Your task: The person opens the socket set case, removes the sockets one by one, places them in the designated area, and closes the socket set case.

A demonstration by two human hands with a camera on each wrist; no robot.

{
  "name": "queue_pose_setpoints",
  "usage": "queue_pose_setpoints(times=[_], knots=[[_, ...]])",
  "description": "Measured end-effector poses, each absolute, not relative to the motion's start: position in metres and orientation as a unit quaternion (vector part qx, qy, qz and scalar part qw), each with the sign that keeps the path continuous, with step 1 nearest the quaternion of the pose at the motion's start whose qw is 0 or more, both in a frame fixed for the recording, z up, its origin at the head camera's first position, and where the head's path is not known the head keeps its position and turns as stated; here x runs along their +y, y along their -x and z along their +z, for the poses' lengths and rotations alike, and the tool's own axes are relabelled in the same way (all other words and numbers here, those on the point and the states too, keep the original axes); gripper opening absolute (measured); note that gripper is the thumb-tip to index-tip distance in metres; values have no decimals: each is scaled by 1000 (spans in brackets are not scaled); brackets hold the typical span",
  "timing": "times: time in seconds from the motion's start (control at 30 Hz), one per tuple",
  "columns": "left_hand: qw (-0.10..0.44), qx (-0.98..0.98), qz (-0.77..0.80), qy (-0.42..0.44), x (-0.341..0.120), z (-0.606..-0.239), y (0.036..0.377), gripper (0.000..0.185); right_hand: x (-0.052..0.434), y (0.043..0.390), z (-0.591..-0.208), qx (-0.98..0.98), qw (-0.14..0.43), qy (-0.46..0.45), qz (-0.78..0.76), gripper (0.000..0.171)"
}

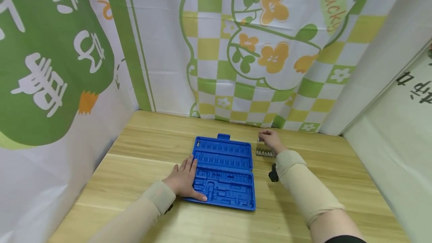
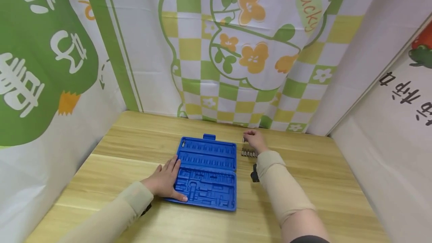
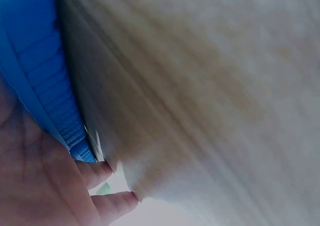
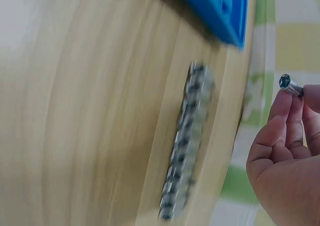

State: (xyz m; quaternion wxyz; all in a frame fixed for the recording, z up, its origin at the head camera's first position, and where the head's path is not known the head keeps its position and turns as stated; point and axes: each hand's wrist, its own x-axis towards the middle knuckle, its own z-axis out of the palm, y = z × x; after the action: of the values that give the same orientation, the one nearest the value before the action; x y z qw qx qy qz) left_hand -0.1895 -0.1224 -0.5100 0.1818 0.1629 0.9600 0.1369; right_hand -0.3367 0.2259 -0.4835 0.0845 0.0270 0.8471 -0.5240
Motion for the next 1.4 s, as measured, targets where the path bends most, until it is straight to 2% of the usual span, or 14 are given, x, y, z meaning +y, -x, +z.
queue_pose_setpoints(times=[0.3,0.6,0.83,1.17,1.4], knots=[[182,959,138,-167,-121,-510,190,138,281,326,-479,855,64,-73,-510,38],[179,960,132,-171,-124,-510,193,139,310,322,-487,890,60,-64,-447,37],[191,958,131,-169,-124,-513,195,140,320,314,-495,930,60,-42,-361,34],[177,960,141,-167,-126,-532,201,143,320,315,-504,939,80,-58,-329,35],[180,959,140,-168,-125,-528,199,143,317,317,-508,945,86,-66,-308,37]])
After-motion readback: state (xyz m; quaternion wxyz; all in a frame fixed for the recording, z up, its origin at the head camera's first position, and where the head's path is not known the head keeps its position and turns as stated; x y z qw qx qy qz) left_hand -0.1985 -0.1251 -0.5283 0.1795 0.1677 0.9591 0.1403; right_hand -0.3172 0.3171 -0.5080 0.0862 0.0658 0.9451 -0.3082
